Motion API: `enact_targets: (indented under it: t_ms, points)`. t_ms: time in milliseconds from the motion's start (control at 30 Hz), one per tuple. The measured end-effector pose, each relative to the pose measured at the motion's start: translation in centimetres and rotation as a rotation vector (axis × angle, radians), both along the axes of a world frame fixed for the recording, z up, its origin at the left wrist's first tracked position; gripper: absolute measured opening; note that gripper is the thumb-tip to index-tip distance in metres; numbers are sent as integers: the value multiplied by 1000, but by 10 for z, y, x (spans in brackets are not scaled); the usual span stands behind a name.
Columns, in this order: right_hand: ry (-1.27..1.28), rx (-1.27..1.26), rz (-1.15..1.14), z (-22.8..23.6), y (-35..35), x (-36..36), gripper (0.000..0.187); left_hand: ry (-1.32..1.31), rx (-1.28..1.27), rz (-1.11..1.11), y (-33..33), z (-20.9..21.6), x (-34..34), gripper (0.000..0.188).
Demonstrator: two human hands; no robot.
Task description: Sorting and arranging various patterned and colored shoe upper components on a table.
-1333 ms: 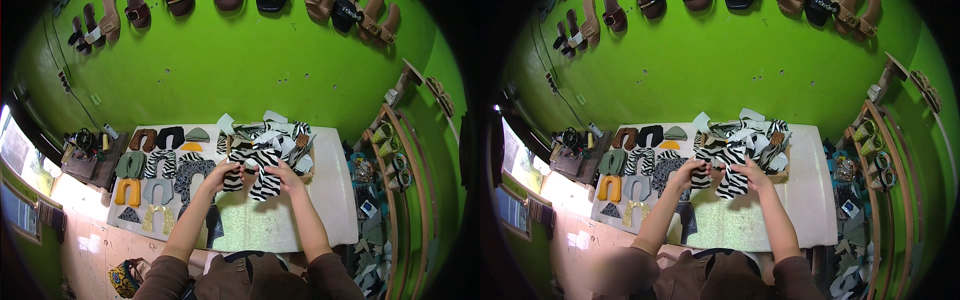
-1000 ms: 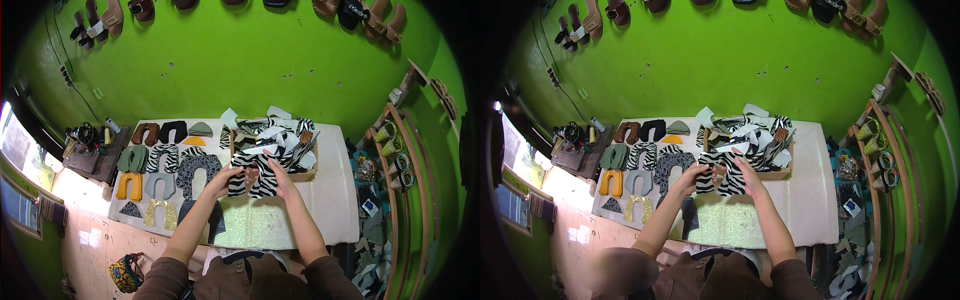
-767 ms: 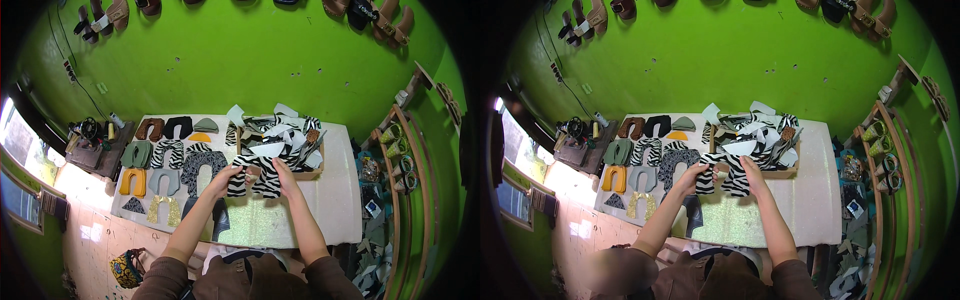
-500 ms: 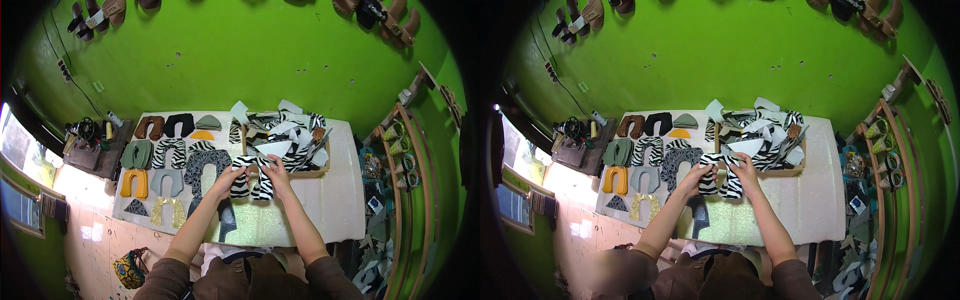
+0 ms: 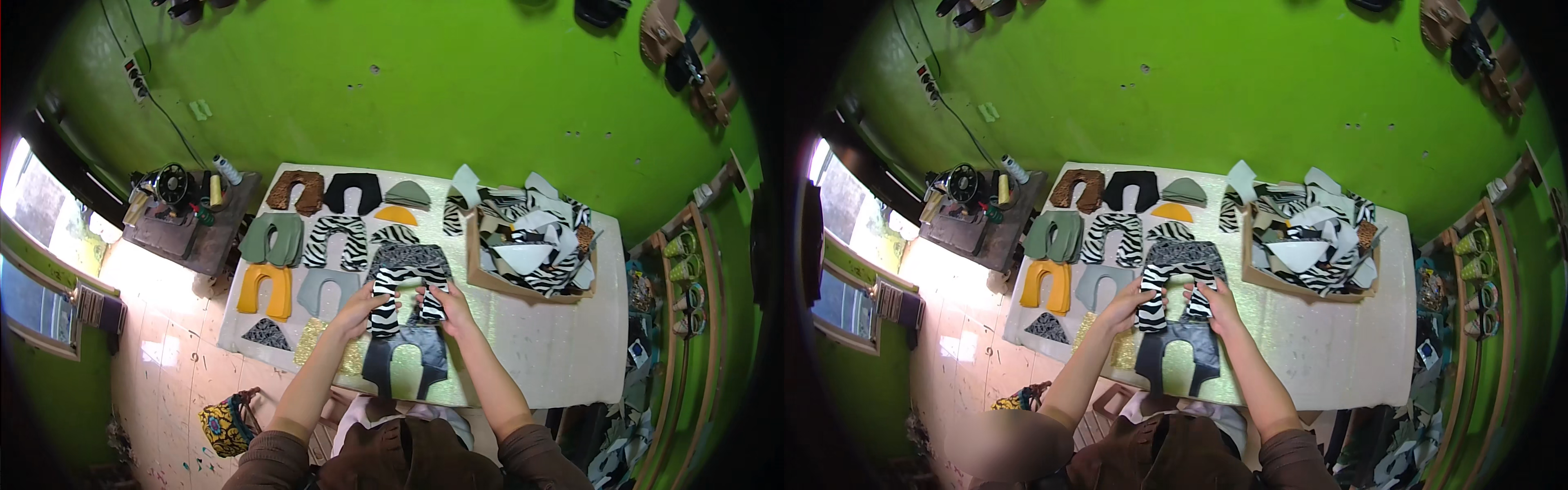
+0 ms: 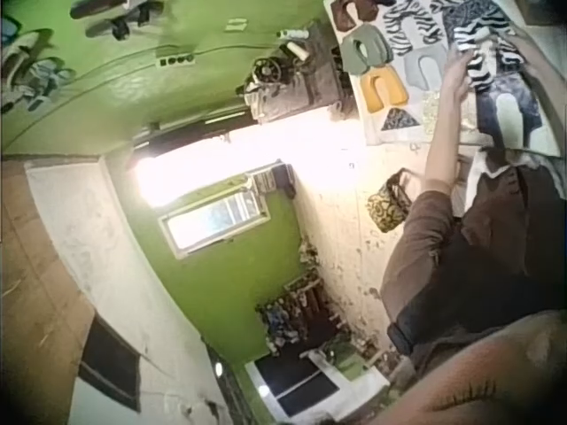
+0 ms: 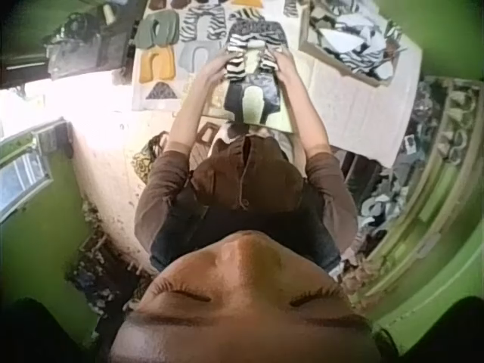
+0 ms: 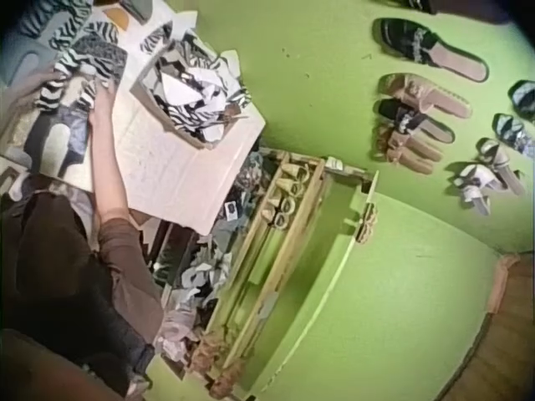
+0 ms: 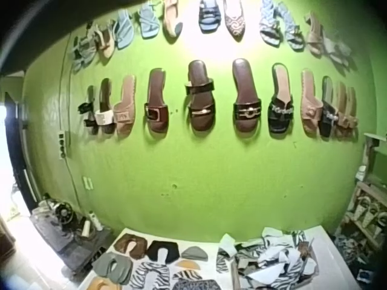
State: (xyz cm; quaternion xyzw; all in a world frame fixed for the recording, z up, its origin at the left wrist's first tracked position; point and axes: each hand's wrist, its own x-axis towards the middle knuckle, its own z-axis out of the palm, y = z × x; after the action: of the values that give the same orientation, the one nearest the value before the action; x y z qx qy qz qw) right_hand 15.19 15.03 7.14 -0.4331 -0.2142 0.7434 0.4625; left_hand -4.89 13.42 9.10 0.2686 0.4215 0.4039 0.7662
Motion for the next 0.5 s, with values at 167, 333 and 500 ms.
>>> enact_targets:
  t_ms: [167, 333, 500]
  points:
    - [-55, -8, 120, 3, 16, -53, 19, 191, 173, 20, 15, -16, -62, 29]
    - [-47, 1, 109, -9, 33, -96, 19, 676, 399, 116, 39, -31, -107, 27]
    - [-328, 106, 81, -15, 53, -133, 24, 1001, 524, 196, 69, -49, -139, 29]
